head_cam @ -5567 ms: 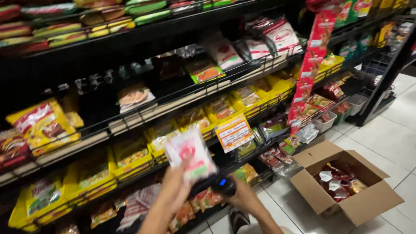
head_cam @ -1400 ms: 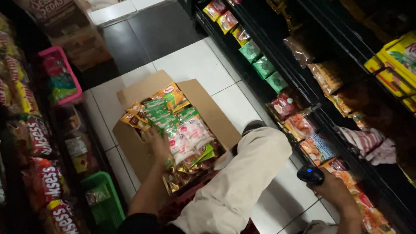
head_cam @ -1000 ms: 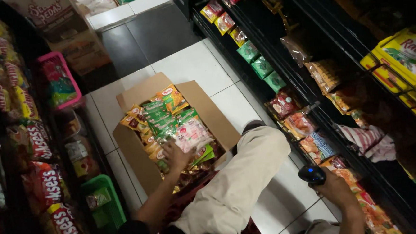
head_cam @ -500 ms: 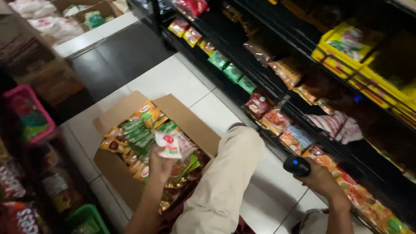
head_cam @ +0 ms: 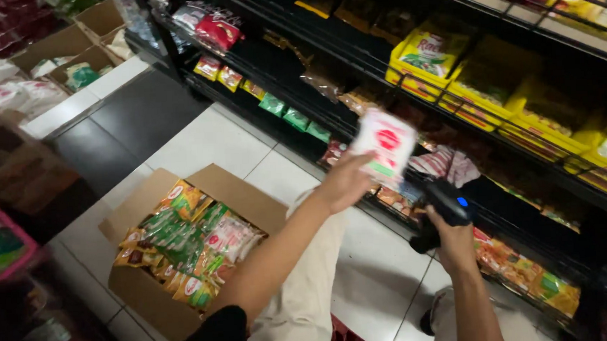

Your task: Scanning product barcodes and placing them on store shelves.

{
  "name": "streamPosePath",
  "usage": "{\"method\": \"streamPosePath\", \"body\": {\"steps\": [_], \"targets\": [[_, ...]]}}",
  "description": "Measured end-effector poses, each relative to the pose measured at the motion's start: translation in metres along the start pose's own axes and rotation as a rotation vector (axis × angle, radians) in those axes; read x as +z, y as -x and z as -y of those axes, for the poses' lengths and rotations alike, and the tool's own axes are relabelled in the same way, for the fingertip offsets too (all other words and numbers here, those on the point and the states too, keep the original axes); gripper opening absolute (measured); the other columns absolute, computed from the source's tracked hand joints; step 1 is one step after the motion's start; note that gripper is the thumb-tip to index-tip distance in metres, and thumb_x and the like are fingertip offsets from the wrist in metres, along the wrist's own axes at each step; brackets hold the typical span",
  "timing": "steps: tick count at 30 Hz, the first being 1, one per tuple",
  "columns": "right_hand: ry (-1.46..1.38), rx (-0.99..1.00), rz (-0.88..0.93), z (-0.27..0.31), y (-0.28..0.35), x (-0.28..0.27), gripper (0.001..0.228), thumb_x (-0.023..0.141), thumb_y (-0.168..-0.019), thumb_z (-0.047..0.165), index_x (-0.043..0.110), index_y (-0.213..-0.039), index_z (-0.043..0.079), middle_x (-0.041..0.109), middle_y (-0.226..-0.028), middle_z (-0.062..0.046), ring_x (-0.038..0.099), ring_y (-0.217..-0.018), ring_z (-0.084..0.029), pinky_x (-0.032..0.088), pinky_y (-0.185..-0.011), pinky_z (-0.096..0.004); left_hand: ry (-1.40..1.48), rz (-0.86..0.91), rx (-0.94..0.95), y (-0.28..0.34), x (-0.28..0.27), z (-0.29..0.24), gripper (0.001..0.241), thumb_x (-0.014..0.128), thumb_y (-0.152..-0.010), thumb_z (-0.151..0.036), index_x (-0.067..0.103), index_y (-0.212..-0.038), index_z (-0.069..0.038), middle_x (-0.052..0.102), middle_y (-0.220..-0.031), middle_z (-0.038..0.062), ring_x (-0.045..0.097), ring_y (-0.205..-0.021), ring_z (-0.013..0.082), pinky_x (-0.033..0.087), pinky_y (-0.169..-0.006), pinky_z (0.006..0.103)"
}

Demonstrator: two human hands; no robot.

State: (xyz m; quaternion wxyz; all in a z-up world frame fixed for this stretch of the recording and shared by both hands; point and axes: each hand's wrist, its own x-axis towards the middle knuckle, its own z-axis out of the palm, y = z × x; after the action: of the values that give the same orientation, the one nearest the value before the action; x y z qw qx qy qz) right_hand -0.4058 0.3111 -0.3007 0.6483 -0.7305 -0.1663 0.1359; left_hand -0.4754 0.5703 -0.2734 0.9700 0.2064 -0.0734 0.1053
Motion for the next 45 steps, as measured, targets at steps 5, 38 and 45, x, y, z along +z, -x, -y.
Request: {"method": "streamPosePath", "body": {"steps": [5,38,45], "targets": [[-0.721,0.087,-0.158,-0.006,0.001,-0.021,0.033,0.066,-0.097,0.012,0.058,-0.128,0.009,0.068,-0.114,-0.006,0.069,-0.1,-0.02,0.058,-0.086,-0.038,-0.128,0.11,-0.337,-0.025,0.007,0.072,0.033,0.055,-0.11,-0.024,0.056,-0.138,-0.007,0.065,-0.132,0.009,0.061,-0.123,0.0214,0.046,-0.107,0.0418],[0.657,-0.443,-0.107,0.02,0.038,-0.003,0.055,0.079,-0.063,-0.003,0.06,-0.113,0.006,0.069,-0.097,-0.018,0.068,-0.092,-0.041,0.053,-0.079,-0.043,-1.304,0.15,-0.163,0.024,-0.119,0.206,0.038,0.064,-0.094,-0.012,0.061,-0.132,-0.006,0.071,-0.122,0.009,0.067,-0.115,0.0249,0.054,-0.1,0.039],[0.62,-0.523,-0.132,0.034,0.046,-0.01,0.048,0.08,-0.068,0.0,0.062,-0.113,0.004,0.069,-0.093,-0.017,0.07,-0.086,-0.036,0.053,-0.076,-0.039,-0.433,-0.13,-0.359,0.005,-0.03,0.12,0.044,0.047,-0.103,-0.045,0.055,-0.137,-0.018,0.069,-0.127,0.001,0.064,-0.116,0.0155,0.055,-0.094,0.0411]]}}
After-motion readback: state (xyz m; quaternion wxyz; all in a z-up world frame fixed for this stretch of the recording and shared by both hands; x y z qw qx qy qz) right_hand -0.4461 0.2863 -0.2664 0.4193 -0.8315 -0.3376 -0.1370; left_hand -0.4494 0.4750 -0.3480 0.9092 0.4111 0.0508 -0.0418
